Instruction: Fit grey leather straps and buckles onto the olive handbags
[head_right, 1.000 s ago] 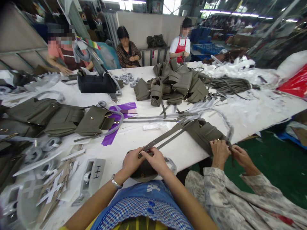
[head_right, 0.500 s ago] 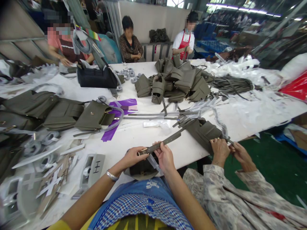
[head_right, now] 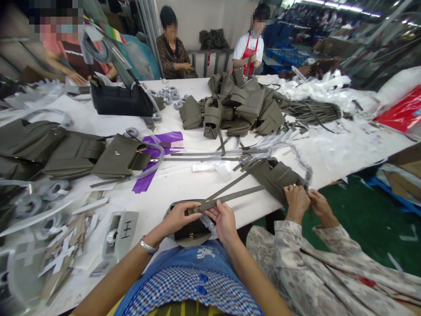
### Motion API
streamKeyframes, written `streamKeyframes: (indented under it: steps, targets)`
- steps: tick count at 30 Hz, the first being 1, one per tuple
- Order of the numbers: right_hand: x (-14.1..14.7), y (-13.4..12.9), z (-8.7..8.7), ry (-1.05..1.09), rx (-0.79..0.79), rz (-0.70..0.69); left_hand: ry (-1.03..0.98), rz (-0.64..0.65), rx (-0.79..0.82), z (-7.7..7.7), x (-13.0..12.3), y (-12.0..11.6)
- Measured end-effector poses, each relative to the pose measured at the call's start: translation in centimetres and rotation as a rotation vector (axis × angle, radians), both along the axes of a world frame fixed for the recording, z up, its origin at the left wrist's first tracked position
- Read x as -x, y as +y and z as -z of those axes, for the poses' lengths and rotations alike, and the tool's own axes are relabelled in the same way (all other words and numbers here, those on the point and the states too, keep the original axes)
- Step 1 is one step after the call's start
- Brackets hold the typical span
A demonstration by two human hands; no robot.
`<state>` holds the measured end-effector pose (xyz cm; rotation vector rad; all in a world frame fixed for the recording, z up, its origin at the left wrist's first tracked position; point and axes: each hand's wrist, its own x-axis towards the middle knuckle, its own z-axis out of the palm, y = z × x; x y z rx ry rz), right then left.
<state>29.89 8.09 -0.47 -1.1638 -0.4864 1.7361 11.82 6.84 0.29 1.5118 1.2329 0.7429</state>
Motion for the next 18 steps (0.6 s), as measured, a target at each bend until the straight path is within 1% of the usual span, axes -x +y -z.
streamKeyframes:
  steps: [2, 5, 7, 9, 12, 14, 16, 18]
  targets:
    - [-0.3, -0.3, 0.7, 0.058, 0.036, 0.037, -0.029, 0.022, 0.026, 0.0, 0.2, 0.2]
    - [-0.7, -0.6, 1.5, 0.08, 0.061, 0.051, -0.067, 0.056, 0.049, 0.0, 0.3, 0.2]
    - [-0.8, -0.6, 1.7, 0.07, 0.056, 0.045, -0.085, 0.09, 0.069, 0.1, 0.5, 0.3]
    - [-0.8, -0.7, 1.6, 0.044, 0.038, 0.038, -0.093, 0.144, 0.127, 0.1, 0.6, 0.3]
    - [-0.7, -0.7, 1.2, -0.035, 0.004, 0.037, -0.106, 0.205, 0.219, 0.3, 0.7, 0.3]
    - [-0.6, -0.7, 0.9, -0.128, -0.043, 0.021, -0.099, 0.192, 0.23, 0.4, 0.7, 0.3]
    - [-0.6, -0.7, 0.6, -0.246, -0.113, -0.03, -0.087, 0.178, 0.234, 0.5, 0.6, 0.3]
    - [-0.6, -0.8, 0.4, -0.365, -0.187, -0.119, -0.084, 0.17, 0.246, 0.7, 0.6, 0.3]
